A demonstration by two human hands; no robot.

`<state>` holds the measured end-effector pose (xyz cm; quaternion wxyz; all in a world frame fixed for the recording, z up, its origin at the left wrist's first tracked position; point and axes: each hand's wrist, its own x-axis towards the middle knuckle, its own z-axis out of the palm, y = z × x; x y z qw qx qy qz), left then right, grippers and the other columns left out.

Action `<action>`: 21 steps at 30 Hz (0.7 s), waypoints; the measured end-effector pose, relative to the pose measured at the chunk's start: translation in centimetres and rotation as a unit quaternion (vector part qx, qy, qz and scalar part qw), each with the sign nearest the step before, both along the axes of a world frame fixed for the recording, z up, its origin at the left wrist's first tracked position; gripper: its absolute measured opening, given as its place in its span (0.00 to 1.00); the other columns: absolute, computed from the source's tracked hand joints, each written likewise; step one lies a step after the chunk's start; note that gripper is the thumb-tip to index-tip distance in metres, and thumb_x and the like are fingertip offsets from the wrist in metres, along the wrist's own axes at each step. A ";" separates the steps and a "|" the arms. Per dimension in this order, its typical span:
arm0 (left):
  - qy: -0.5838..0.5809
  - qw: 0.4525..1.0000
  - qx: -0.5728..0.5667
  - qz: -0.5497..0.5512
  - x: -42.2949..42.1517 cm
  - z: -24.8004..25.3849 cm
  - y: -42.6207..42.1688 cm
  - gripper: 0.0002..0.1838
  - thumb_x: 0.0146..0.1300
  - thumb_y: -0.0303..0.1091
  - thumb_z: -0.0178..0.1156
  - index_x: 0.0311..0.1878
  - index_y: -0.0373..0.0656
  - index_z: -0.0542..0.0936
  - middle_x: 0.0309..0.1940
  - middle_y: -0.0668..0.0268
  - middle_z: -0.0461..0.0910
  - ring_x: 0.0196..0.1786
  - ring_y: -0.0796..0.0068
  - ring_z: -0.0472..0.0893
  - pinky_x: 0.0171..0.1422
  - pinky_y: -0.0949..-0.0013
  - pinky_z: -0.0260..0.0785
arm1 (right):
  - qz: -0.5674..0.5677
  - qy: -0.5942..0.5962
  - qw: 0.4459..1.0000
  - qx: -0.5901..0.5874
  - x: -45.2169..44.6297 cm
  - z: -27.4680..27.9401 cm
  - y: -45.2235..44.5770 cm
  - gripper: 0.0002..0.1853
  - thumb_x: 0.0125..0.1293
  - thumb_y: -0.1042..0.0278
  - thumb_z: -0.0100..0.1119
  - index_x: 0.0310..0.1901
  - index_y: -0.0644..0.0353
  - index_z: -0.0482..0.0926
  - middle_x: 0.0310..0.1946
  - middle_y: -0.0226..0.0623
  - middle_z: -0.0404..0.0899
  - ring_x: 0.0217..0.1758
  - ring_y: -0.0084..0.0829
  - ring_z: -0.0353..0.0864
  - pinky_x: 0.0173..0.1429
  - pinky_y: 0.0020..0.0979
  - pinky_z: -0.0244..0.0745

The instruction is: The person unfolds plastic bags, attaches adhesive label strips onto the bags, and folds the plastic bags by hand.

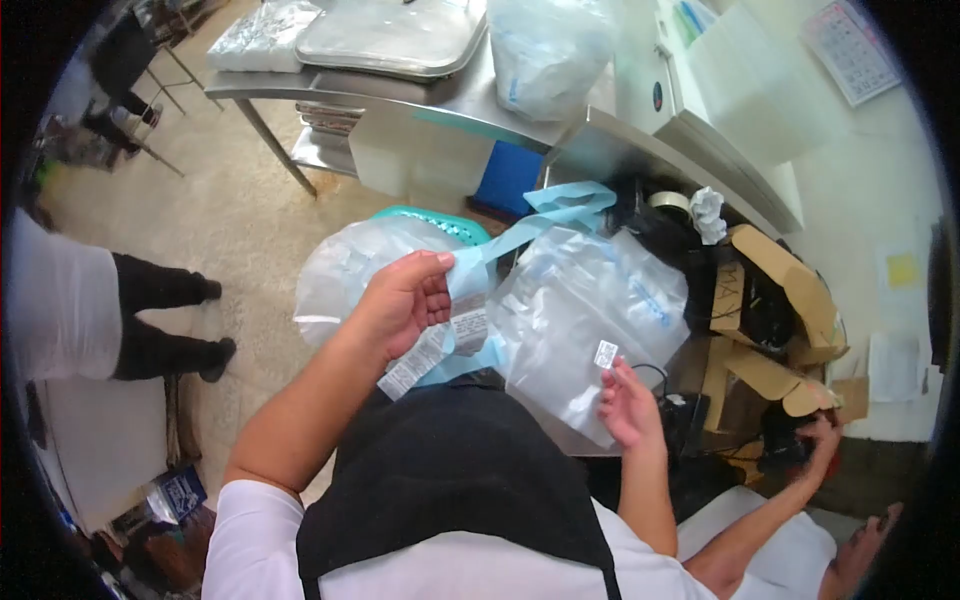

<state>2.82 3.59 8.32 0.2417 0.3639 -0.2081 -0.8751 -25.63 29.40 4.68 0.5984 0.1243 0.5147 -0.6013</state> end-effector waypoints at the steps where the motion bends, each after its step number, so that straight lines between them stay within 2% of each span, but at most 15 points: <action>1: 0.005 1.000 0.001 -0.004 0.0 -0.1 -0.1 0.10 0.65 0.40 0.60 0.41 0.46 0.75 0.35 0.64 0.82 0.37 0.70 0.82 0.46 0.66 0.74 | 0.000 -0.005 1.000 0.003 0.0 -0.2 0.0 0.10 0.70 0.64 0.55 0.52 0.44 0.76 0.33 0.25 0.79 0.23 0.19 0.73 0.25 0.23 0.65; 5: -0.003 1.000 -0.004 -0.012 0.0 0.2 0.0 0.09 0.65 0.40 0.60 0.40 0.46 0.75 0.33 0.66 0.82 0.36 0.72 0.81 0.44 0.66 0.73 | -0.005 0.000 1.000 0.015 0.4 -1.4 -0.2 0.15 0.70 0.66 0.54 0.57 0.49 0.73 0.26 0.23 0.75 0.19 0.17 0.67 0.22 0.21 0.60; 8: -0.005 1.000 -0.001 -0.009 0.0 -0.2 0.0 0.09 0.65 0.40 0.60 0.39 0.47 0.76 0.32 0.67 0.82 0.34 0.73 0.80 0.43 0.67 0.72 | 0.049 0.104 0.992 0.055 1.1 -0.9 -0.5 0.18 0.70 0.66 0.53 0.61 0.53 0.71 0.23 0.22 0.72 0.18 0.17 0.65 0.21 0.22 0.58; 11: -0.005 1.000 0.002 -0.011 0.1 -0.2 0.0 0.08 0.65 0.40 0.60 0.39 0.47 0.76 0.32 0.67 0.81 0.34 0.73 0.80 0.43 0.68 0.72 | 0.084 0.201 0.970 0.110 1.4 -0.5 -0.9 0.18 0.70 0.68 0.53 0.60 0.57 0.73 0.23 0.22 0.73 0.18 0.16 0.65 0.22 0.21 0.59; 14: -0.003 1.000 -0.001 -0.012 0.2 0.0 0.1 0.08 0.65 0.40 0.60 0.39 0.48 0.76 0.33 0.67 0.82 0.34 0.73 0.80 0.43 0.68 0.72 | 0.160 0.429 0.875 0.156 0.5 -3.4 -0.5 0.14 0.68 0.68 0.56 0.52 0.61 0.80 0.22 0.23 0.74 0.20 0.16 0.67 0.25 0.20 0.62; 17: -0.006 1.000 -0.001 -0.015 0.2 -0.3 0.1 0.08 0.65 0.41 0.60 0.39 0.48 0.75 0.33 0.67 0.81 0.34 0.73 0.80 0.43 0.67 0.72 | 0.186 0.513 0.819 0.179 -0.3 -3.6 -1.3 0.10 0.63 0.67 0.62 0.41 0.64 0.84 0.21 0.25 0.76 0.22 0.16 0.70 0.28 0.21 0.65; 21: -0.013 1.000 -0.002 -0.017 0.2 -0.1 0.2 0.09 0.65 0.41 0.61 0.39 0.47 0.75 0.33 0.67 0.81 0.34 0.74 0.79 0.42 0.68 0.72 | 0.175 0.602 0.760 0.171 -0.8 -4.8 -1.7 0.11 0.57 0.66 0.69 0.36 0.65 0.84 0.20 0.26 0.76 0.23 0.19 0.71 0.30 0.24 0.68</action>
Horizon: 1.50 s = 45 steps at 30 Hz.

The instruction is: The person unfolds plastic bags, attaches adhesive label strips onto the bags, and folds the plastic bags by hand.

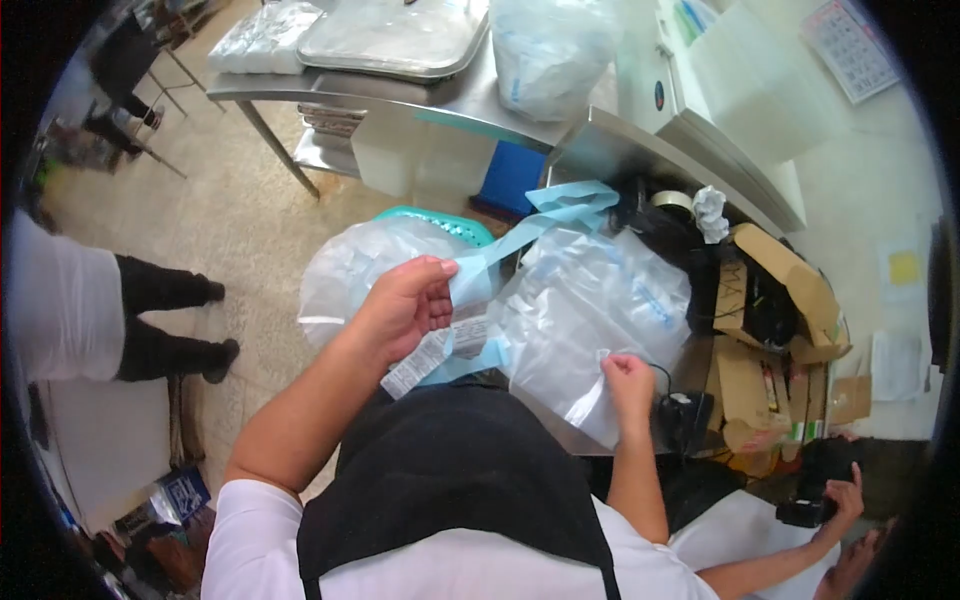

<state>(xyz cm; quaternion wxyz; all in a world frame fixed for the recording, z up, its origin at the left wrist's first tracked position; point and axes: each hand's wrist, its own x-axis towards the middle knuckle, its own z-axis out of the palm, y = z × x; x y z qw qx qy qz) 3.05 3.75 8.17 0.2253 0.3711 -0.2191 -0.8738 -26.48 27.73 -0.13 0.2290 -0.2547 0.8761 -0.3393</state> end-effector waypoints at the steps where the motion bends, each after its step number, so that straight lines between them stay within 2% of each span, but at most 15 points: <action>1: -0.003 1.000 0.001 0.001 0.0 0.1 0.1 0.09 0.65 0.41 0.61 0.39 0.47 0.75 0.33 0.67 0.81 0.34 0.74 0.79 0.42 0.68 0.72 | -0.003 0.009 1.000 0.005 0.4 0.5 -0.3 0.11 0.56 0.66 0.69 0.35 0.65 0.84 0.20 0.27 0.76 0.23 0.20 0.72 0.31 0.26 0.68; 5: 0.002 1.000 0.004 -0.005 0.2 -0.4 0.1 0.09 0.65 0.40 0.61 0.39 0.47 0.75 0.32 0.68 0.80 0.34 0.74 0.79 0.42 0.69 0.72 | -0.021 0.170 0.982 0.082 2.7 4.4 -2.1 0.10 0.53 0.66 0.71 0.33 0.62 0.83 0.23 0.32 0.78 0.25 0.26 0.74 0.33 0.29 0.70; 8: 0.001 1.000 0.005 -0.007 0.1 -0.4 0.1 0.09 0.65 0.40 0.61 0.39 0.47 0.75 0.32 0.68 0.80 0.34 0.74 0.79 0.42 0.70 0.72 | 0.049 0.115 0.987 0.106 1.7 3.0 -1.2 0.09 0.56 0.66 0.68 0.36 0.59 0.84 0.26 0.36 0.79 0.28 0.32 0.77 0.35 0.33 0.72; 11: -0.001 1.000 0.009 -0.004 0.2 -0.3 0.2 0.09 0.65 0.40 0.61 0.39 0.48 0.75 0.32 0.68 0.80 0.34 0.75 0.79 0.42 0.70 0.71 | 0.118 0.172 0.978 -0.001 2.6 2.4 -0.8 0.09 0.59 0.64 0.65 0.40 0.55 0.85 0.28 0.39 0.80 0.32 0.37 0.80 0.38 0.35 0.73; 14: 0.007 1.000 0.005 -0.004 0.1 0.2 0.1 0.08 0.65 0.40 0.61 0.39 0.48 0.75 0.32 0.69 0.81 0.35 0.75 0.79 0.43 0.70 0.71 | 0.111 0.193 0.975 -0.018 2.4 2.1 -0.5 0.12 0.62 0.62 0.62 0.44 0.54 0.85 0.30 0.41 0.80 0.35 0.42 0.80 0.40 0.37 0.74; 17: 0.019 1.000 0.005 -0.010 0.5 -0.4 0.0 0.08 0.65 0.40 0.61 0.40 0.48 0.76 0.33 0.68 0.81 0.35 0.75 0.79 0.43 0.70 0.71 | 0.096 0.224 0.969 -0.032 2.9 3.5 -0.7 0.11 0.62 0.62 0.63 0.45 0.52 0.85 0.31 0.41 0.80 0.36 0.42 0.81 0.41 0.37 0.74; 20: 0.021 1.000 0.003 -0.005 0.2 0.0 -0.3 0.09 0.65 0.40 0.61 0.40 0.47 0.76 0.33 0.67 0.81 0.35 0.74 0.79 0.43 0.69 0.71 | 0.120 0.230 0.965 0.036 2.6 3.1 -0.1 0.11 0.61 0.63 0.63 0.44 0.53 0.85 0.33 0.41 0.81 0.37 0.41 0.81 0.42 0.36 0.74; 23: 0.007 1.000 0.005 -0.002 0.2 0.4 0.1 0.09 0.65 0.40 0.60 0.41 0.46 0.75 0.34 0.66 0.81 0.36 0.73 0.80 0.43 0.69 0.71 | 0.117 0.220 0.968 -0.012 3.4 3.5 -0.3 0.11 0.60 0.64 0.65 0.44 0.54 0.85 0.34 0.40 0.80 0.37 0.41 0.81 0.42 0.36 0.74; 29: 0.013 1.000 -0.010 -0.017 0.3 0.0 0.0 0.11 0.64 0.42 0.60 0.43 0.47 0.74 0.36 0.65 0.82 0.37 0.70 0.83 0.47 0.65 0.74 | 0.136 0.202 0.970 0.011 3.3 2.6 -0.6 0.13 0.58 0.64 0.66 0.44 0.54 0.85 0.33 0.39 0.80 0.37 0.39 0.80 0.43 0.36 0.75; 32: 0.000 0.998 -0.047 -0.030 0.2 -0.2 0.0 0.11 0.64 0.41 0.61 0.43 0.46 0.75 0.36 0.66 0.82 0.36 0.71 0.82 0.44 0.67 0.73 | 0.140 0.222 0.963 0.061 3.4 4.5 -1.7 0.21 0.54 0.65 0.70 0.52 0.54 0.81 0.38 0.39 0.80 0.39 0.37 0.80 0.43 0.35 0.75; 35: -0.041 0.976 -0.174 -0.121 -0.1 1.4 1.0 0.10 0.63 0.40 0.64 0.36 0.44 0.78 0.30 0.68 0.81 0.32 0.78 0.79 0.39 0.73 0.70 | 0.173 0.089 0.978 -0.074 6.7 10.2 -5.5 0.34 0.49 0.66 0.73 0.60 0.55 0.75 0.47 0.39 0.80 0.41 0.35 0.80 0.45 0.35 0.75; 37: -0.035 0.953 -0.232 -0.191 -0.6 3.0 1.9 0.09 0.63 0.36 0.66 0.33 0.41 0.79 0.27 0.69 0.80 0.31 0.81 0.78 0.37 0.76 0.68 | 0.263 -0.027 0.950 -0.166 9.4 13.1 -7.5 0.40 0.47 0.67 0.76 0.65 0.57 0.70 0.53 0.39 0.78 0.43 0.29 0.79 0.46 0.32 0.74; 41: 0.015 0.934 -0.297 -0.197 -0.9 5.5 3.1 0.06 0.64 0.29 0.64 0.36 0.37 0.80 0.28 0.69 0.80 0.31 0.82 0.78 0.36 0.77 0.70 | 0.349 -0.212 0.886 -0.220 13.2 12.3 -10.6 0.28 0.58 0.67 0.69 0.61 0.59 0.74 0.49 0.38 0.79 0.45 0.24 0.78 0.47 0.28 0.73; 44: -0.046 0.918 -0.383 -0.092 0.1 5.2 3.1 0.07 0.61 0.29 0.67 0.36 0.38 0.79 0.28 0.70 0.80 0.31 0.82 0.79 0.37 0.78 0.71 | 0.337 -0.325 0.856 -0.220 12.5 12.3 -11.8 0.17 0.65 0.68 0.62 0.55 0.61 0.77 0.42 0.35 0.81 0.45 0.23 0.78 0.48 0.26 0.72; 45: -0.091 0.910 -0.394 -0.096 0.9 5.8 2.7 0.20 0.54 0.33 0.73 0.48 0.38 0.78 0.38 0.65 0.81 0.40 0.78 0.80 0.46 0.73 0.72 | 0.327 -0.362 0.847 -0.210 12.1 12.7 -12.3 0.14 0.68 0.69 0.60 0.53 0.62 0.79 0.40 0.34 0.82 0.44 0.22 0.78 0.48 0.26 0.72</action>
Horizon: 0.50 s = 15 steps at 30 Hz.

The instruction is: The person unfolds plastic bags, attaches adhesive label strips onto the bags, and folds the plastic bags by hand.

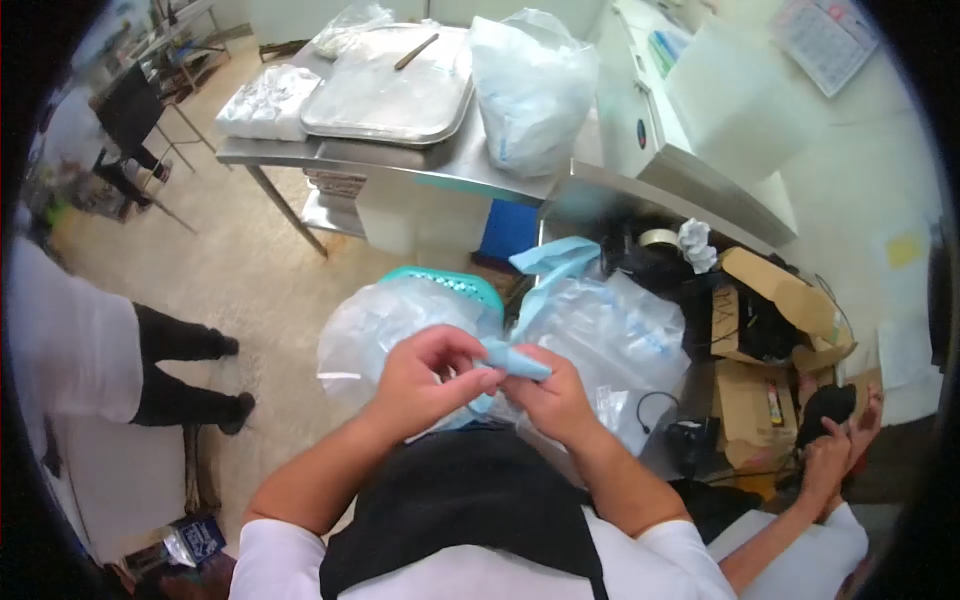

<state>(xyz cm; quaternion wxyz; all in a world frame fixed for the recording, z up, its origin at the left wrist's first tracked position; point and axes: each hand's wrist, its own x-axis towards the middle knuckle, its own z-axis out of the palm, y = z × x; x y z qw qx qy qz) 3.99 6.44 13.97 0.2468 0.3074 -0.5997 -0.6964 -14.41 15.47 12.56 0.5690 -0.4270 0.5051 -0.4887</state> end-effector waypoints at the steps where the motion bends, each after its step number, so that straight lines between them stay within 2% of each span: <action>1: -0.007 0.997 -0.075 0.007 0.3 -0.3 -0.3 0.27 0.52 0.35 0.75 0.53 0.39 0.75 0.42 0.63 0.80 0.44 0.75 0.80 0.49 0.71 0.72 | -0.017 0.007 1.000 -0.012 -0.2 0.7 -0.4 0.12 0.68 0.69 0.59 0.51 0.62 0.79 0.38 0.33 0.82 0.43 0.22 0.78 0.48 0.25 0.72; 3: -0.021 0.974 -0.223 0.023 0.3 -1.6 -0.6 0.42 0.46 0.40 0.78 0.65 0.40 0.69 0.51 0.59 0.78 0.53 0.71 0.78 0.56 0.66 0.70 | -0.048 0.019 0.998 -0.035 -0.3 2.4 -1.2 0.10 0.70 0.68 0.57 0.48 0.62 0.80 0.36 0.31 0.82 0.41 0.21 0.78 0.47 0.25 0.71; 4: -0.021 0.979 -0.202 -0.008 0.1 -3.0 -0.3 0.56 0.41 0.47 0.79 0.73 0.42 0.59 0.59 0.54 0.73 0.60 0.64 0.75 0.62 0.62 0.67 | -0.059 0.009 0.997 -0.057 -0.5 2.7 -1.6 0.11 0.70 0.69 0.57 0.50 0.61 0.80 0.35 0.31 0.82 0.39 0.21 0.78 0.47 0.24 0.71; 7: -0.069 0.963 -0.255 -0.050 -1.0 -5.0 0.7 0.58 0.42 0.46 0.78 0.74 0.40 0.55 0.60 0.49 0.73 0.61 0.56 0.75 0.64 0.61 0.66 | -0.131 0.028 0.984 -0.117 -1.8 3.8 -2.5 0.11 0.71 0.67 0.56 0.50 0.61 0.81 0.33 0.29 0.82 0.36 0.20 0.77 0.45 0.25 0.71; 8: -0.095 0.954 -0.281 -0.029 -1.3 -4.9 1.0 0.48 0.47 0.44 0.75 0.70 0.39 0.64 0.54 0.48 0.78 0.56 0.53 0.79 0.61 0.61 0.69 | -0.209 0.101 0.969 -0.083 -2.8 5.4 -2.8 0.12 0.72 0.66 0.55 0.51 0.61 0.80 0.32 0.30 0.82 0.35 0.19 0.76 0.42 0.24 0.71; 9: -0.144 0.951 -0.268 -0.053 -1.2 -5.5 1.1 0.42 0.49 0.44 0.74 0.66 0.38 0.68 0.50 0.49 0.79 0.53 0.53 0.80 0.58 0.60 0.70 | -0.285 0.172 0.942 -0.048 -4.4 7.0 -3.1 0.13 0.72 0.64 0.54 0.51 0.61 0.80 0.31 0.30 0.82 0.33 0.19 0.76 0.40 0.24 0.71; 11: -0.240 0.935 -0.238 -0.104 -1.0 -7.4 0.9 0.31 0.53 0.42 0.71 0.57 0.38 0.76 0.43 0.50 0.83 0.47 0.53 0.82 0.53 0.59 0.73 | -0.399 0.080 0.899 -0.159 -10.0 8.2 -4.1 0.15 0.73 0.60 0.52 0.51 0.61 0.79 0.31 0.31 0.82 0.31 0.19 0.75 0.34 0.24 0.71; 12: -0.244 0.937 -0.226 -0.105 -0.7 -8.0 0.7 0.25 0.54 0.41 0.70 0.53 0.37 0.79 0.39 0.52 0.83 0.43 0.57 0.82 0.49 0.60 0.73 | -0.442 0.007 0.876 -0.191 -12.5 10.2 -4.3 0.15 0.73 0.59 0.51 0.52 0.60 0.78 0.32 0.33 0.82 0.32 0.22 0.77 0.34 0.27 0.74; 13: -0.247 0.939 -0.214 -0.106 -0.4 -8.6 0.4 0.21 0.56 0.40 0.69 0.48 0.36 0.81 0.36 0.55 0.84 0.39 0.60 0.82 0.46 0.62 0.73 | -0.516 -0.005 0.834 -0.198 -14.7 12.2 -4.4 0.15 0.74 0.59 0.51 0.52 0.59 0.78 0.35 0.35 0.83 0.35 0.26 0.79 0.38 0.30 0.76; 14: -0.251 0.941 -0.203 -0.105 -0.3 -8.8 0.3 0.16 0.58 0.39 0.68 0.43 0.36 0.83 0.32 0.57 0.84 0.36 0.64 0.82 0.43 0.63 0.73 | -0.539 -0.024 0.813 -0.219 -16.9 13.7 -4.3 0.15 0.74 0.59 0.51 0.52 0.59 0.78 0.37 0.38 0.83 0.37 0.27 0.80 0.40 0.33 0.77; 15: -0.222 0.959 -0.141 -0.109 -0.4 -8.4 0.1 0.15 0.59 0.39 0.67 0.43 0.36 0.83 0.31 0.59 0.83 0.35 0.68 0.81 0.41 0.65 0.72 | -0.557 0.000 0.794 -0.246 -19.1 14.3 -4.2 0.14 0.74 0.60 0.51 0.51 0.60 0.78 0.36 0.37 0.83 0.37 0.27 0.80 0.40 0.32 0.77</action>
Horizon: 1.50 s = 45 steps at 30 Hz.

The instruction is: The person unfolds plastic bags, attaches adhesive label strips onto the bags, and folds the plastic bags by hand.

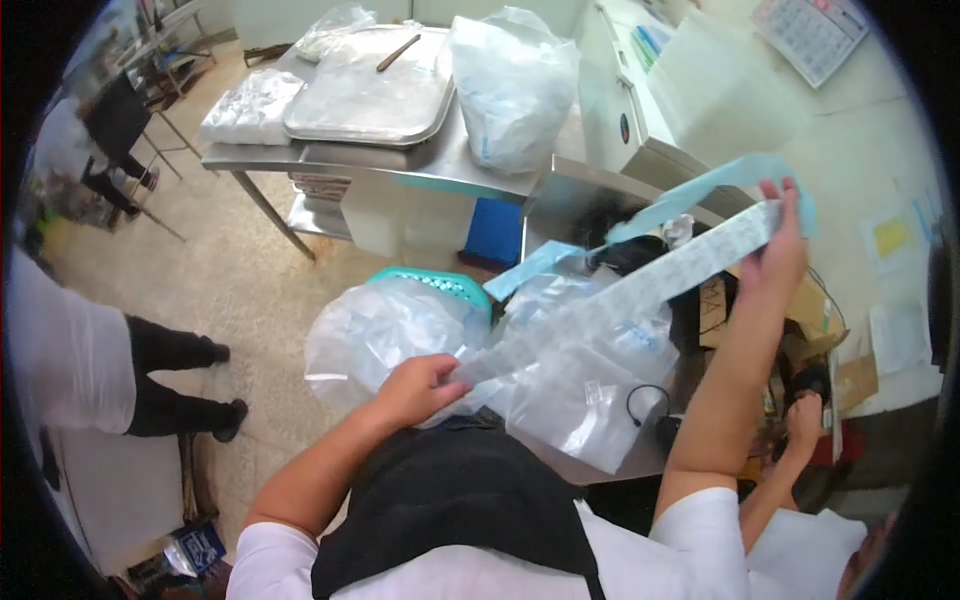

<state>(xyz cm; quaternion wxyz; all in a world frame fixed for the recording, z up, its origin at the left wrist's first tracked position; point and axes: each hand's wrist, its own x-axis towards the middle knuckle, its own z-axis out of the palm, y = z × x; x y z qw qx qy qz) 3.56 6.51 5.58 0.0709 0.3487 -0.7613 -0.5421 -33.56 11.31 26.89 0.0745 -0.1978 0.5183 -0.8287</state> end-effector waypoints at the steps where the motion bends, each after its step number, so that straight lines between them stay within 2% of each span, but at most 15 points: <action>1: 0.024 0.997 0.067 0.009 -0.3 0.8 -0.4 0.14 0.60 0.38 0.67 0.42 0.36 0.83 0.30 0.61 0.83 0.34 0.72 0.80 0.40 0.67 0.71 | -0.030 0.029 0.999 -0.013 -1.9 0.5 0.3 0.13 0.73 0.62 0.51 0.51 0.60 0.78 0.36 0.37 0.83 0.38 0.28 0.80 0.40 0.31 0.76; 4: 0.069 0.995 0.078 0.002 -1.8 3.2 -1.8 0.11 0.62 0.36 0.65 0.40 0.37 0.82 0.28 0.66 0.80 0.33 0.80 0.76 0.39 0.72 0.69 | -0.129 0.187 0.953 0.202 -5.8 -1.3 1.5 0.15 0.70 0.61 0.56 0.50 0.63 0.78 0.35 0.37 0.83 0.37 0.28 0.80 0.41 0.28 0.74; 7: 0.122 0.986 -0.110 -0.020 -4.7 5.2 -2.7 0.11 0.61 0.37 0.66 0.39 0.38 0.82 0.35 0.62 0.82 0.38 0.69 0.80 0.43 0.67 0.72 | -0.019 0.201 0.702 0.683 -4.0 -1.7 3.6 0.18 0.65 0.60 0.62 0.48 0.67 0.78 0.33 0.35 0.82 0.37 0.26 0.79 0.40 0.28 0.73; 11: 0.227 0.899 -0.369 -0.054 -9.8 9.1 -3.8 0.12 0.57 0.39 0.67 0.38 0.40 0.83 0.57 0.51 0.76 0.59 0.50 0.74 0.59 0.57 0.69 | 0.111 0.243 0.856 0.443 1.8 -6.7 5.6 0.34 0.53 0.69 0.71 0.63 0.63 0.71 0.52 0.44 0.79 0.39 0.26 0.80 0.42 0.28 0.76; 13: 0.249 0.886 -0.387 -0.062 -12.5 10.0 -3.8 0.12 0.57 0.39 0.67 0.39 0.42 0.83 0.62 0.48 0.71 0.65 0.48 0.71 0.63 0.56 0.66 | 0.372 0.220 0.814 0.388 7.2 -5.5 4.7 0.52 0.45 0.76 0.73 0.74 0.56 0.56 0.65 0.41 0.68 0.49 0.27 0.79 0.48 0.26 0.77; 14: 0.258 0.891 -0.367 -0.067 -13.7 10.2 -3.8 0.13 0.58 0.40 0.67 0.41 0.43 0.83 0.63 0.47 0.70 0.66 0.48 0.70 0.64 0.57 0.66 | 0.420 0.196 0.830 0.309 9.4 -6.4 3.7 0.45 0.49 0.79 0.70 0.71 0.58 0.62 0.62 0.39 0.71 0.49 0.23 0.78 0.45 0.23 0.76; 19: 0.268 0.942 -0.201 0.030 -12.7 8.7 -4.5 0.23 0.61 0.42 0.67 0.55 0.42 0.77 0.63 0.46 0.71 0.65 0.61 0.72 0.58 0.68 0.69 | 0.147 0.044 0.942 0.298 1.9 -11.5 2.4 0.13 0.65 0.71 0.62 0.50 0.64 0.78 0.35 0.31 0.83 0.27 0.19 0.77 0.31 0.22 0.73; 21: 0.255 0.965 0.033 0.057 -10.9 5.2 -5.2 0.25 0.60 0.41 0.68 0.55 0.35 0.76 0.59 0.49 0.76 0.60 0.62 0.76 0.57 0.68 0.70 | -0.050 0.065 0.969 0.232 -2.7 -11.3 3.0 0.11 0.67 0.70 0.60 0.48 0.65 0.79 0.35 0.33 0.83 0.28 0.23 0.79 0.33 0.25 0.74; 25: 0.111 0.991 0.036 0.070 -7.8 -1.9 -4.4 0.31 0.60 0.41 0.68 0.61 0.32 0.72 0.54 0.52 0.79 0.54 0.64 0.80 0.60 0.65 0.71 | -0.235 0.460 0.784 0.344 -8.0 -12.1 4.6 0.19 0.64 0.75 0.56 0.57 0.68 0.75 0.48 0.44 0.83 0.50 0.40 0.82 0.56 0.34 0.74; 26: 0.082 0.994 -0.001 0.068 -7.5 -3.3 -4.0 0.31 0.60 0.42 0.67 0.62 0.33 0.71 0.54 0.52 0.79 0.53 0.64 0.80 0.60 0.64 0.71 | -0.137 0.371 0.776 0.491 -8.5 -12.9 4.5 0.27 0.60 0.77 0.55 0.63 0.67 0.69 0.58 0.51 0.76 0.66 0.45 0.71 0.69 0.36 0.63; 28: 0.055 0.996 -0.016 0.074 -8.2 -5.9 -3.6 0.32 0.61 0.43 0.66 0.62 0.32 0.72 0.52 0.51 0.80 0.51 0.65 0.81 0.58 0.65 0.72 | -0.108 0.376 0.679 0.621 -8.5 -14.9 4.4 0.26 0.61 0.74 0.56 0.62 0.66 0.71 0.61 0.52 0.73 0.67 0.46 0.70 0.69 0.36 0.63; 32: 0.035 0.997 0.023 0.063 -9.8 -7.2 -3.8 0.25 0.61 0.44 0.65 0.53 0.33 0.79 0.43 0.53 0.84 0.45 0.64 0.84 0.50 0.64 0.74 | -0.164 0.421 0.797 0.401 -0.8 -13.5 3.8 0.24 0.60 0.71 0.61 0.58 0.66 0.74 0.58 0.52 0.74 0.63 0.47 0.72 0.68 0.37 0.64; 38: -0.009 0.996 -0.036 0.077 -9.9 -4.1 -3.8 0.14 0.59 0.44 0.64 0.41 0.43 0.84 0.33 0.58 0.85 0.38 0.59 0.84 0.44 0.57 0.74 | 0.079 0.410 0.817 0.399 9.6 -17.2 4.7 0.10 0.58 0.70 0.64 0.42 0.60 0.83 0.44 0.42 0.83 0.50 0.41 0.81 0.58 0.36 0.73; 41: 0.027 0.993 -0.087 0.079 -9.5 -3.0 -3.1 0.14 0.59 0.39 0.66 0.39 0.36 0.83 0.30 0.59 0.84 0.34 0.67 0.83 0.40 0.64 0.74 | 0.117 0.395 0.813 0.411 11.6 -18.8 5.3 0.10 0.57 0.69 0.65 0.41 0.60 0.83 0.43 0.42 0.83 0.49 0.42 0.81 0.55 0.36 0.74; 45: 0.096 0.991 0.047 0.078 -9.7 -3.3 -2.9 0.12 0.60 0.37 0.65 0.40 0.38 0.82 0.33 0.62 0.84 0.34 0.68 0.83 0.39 0.64 0.74 | 0.148 0.378 0.808 0.427 12.7 -19.5 6.1 0.10 0.57 0.69 0.66 0.40 0.60 0.83 0.40 0.41 0.83 0.47 0.43 0.81 0.52 0.36 0.74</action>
